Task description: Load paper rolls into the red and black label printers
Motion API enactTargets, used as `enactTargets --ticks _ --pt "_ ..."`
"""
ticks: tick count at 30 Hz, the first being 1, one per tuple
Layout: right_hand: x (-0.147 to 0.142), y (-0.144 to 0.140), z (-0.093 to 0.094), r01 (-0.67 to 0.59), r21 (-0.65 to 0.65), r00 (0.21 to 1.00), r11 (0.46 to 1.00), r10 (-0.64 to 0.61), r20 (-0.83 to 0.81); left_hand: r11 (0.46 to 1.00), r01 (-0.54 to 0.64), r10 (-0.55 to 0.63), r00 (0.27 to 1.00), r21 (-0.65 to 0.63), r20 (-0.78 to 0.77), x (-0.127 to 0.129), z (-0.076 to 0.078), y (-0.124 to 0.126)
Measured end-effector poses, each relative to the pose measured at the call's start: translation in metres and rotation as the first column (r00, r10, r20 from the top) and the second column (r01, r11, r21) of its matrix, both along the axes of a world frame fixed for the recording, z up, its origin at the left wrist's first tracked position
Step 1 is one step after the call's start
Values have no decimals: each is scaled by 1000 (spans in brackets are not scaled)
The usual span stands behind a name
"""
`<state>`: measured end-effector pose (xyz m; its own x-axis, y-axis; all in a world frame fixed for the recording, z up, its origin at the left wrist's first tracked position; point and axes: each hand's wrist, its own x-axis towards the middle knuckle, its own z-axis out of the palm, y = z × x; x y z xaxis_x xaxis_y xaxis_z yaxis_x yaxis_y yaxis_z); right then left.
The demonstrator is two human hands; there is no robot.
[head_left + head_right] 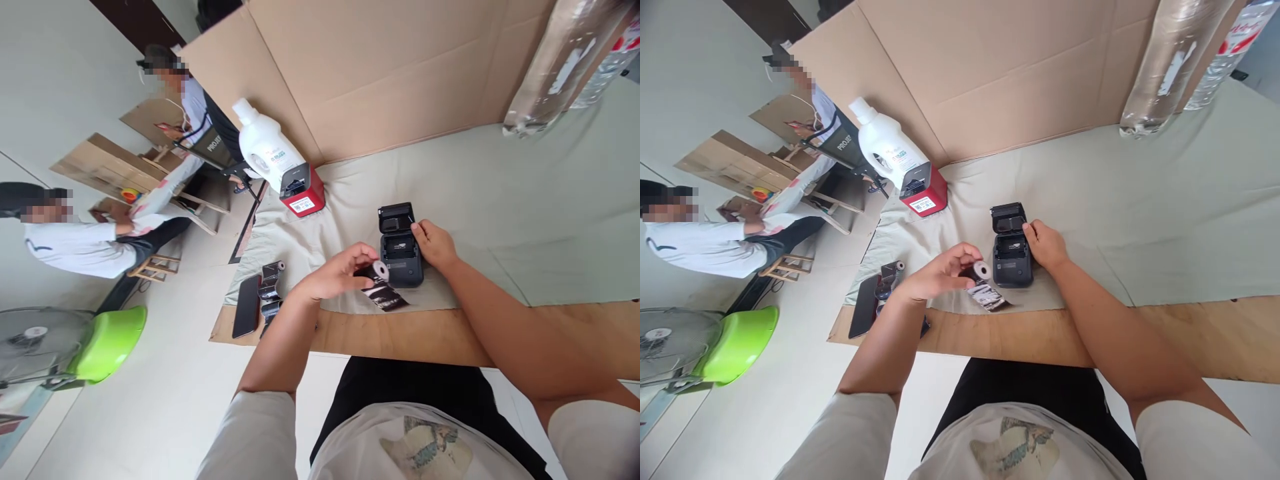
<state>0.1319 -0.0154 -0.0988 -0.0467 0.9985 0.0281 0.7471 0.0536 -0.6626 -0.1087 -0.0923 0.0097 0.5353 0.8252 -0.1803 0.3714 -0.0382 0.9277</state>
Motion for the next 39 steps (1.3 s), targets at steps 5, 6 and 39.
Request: enactTargets --ticks 5,6,39 --pt "0 0 2 -3 -20 1000 1000 4 18 961 -3 78 963 278 -259 55 -16 31" --pt "0 0 2 -5 -21 1000 1000 6 18 949 -6 113 939 314 -324 62 -20 39" --pt "6 0 -8 -49 -163 764 985 -68 -641 763 -589 621 556 -266 553 70 -94 46"
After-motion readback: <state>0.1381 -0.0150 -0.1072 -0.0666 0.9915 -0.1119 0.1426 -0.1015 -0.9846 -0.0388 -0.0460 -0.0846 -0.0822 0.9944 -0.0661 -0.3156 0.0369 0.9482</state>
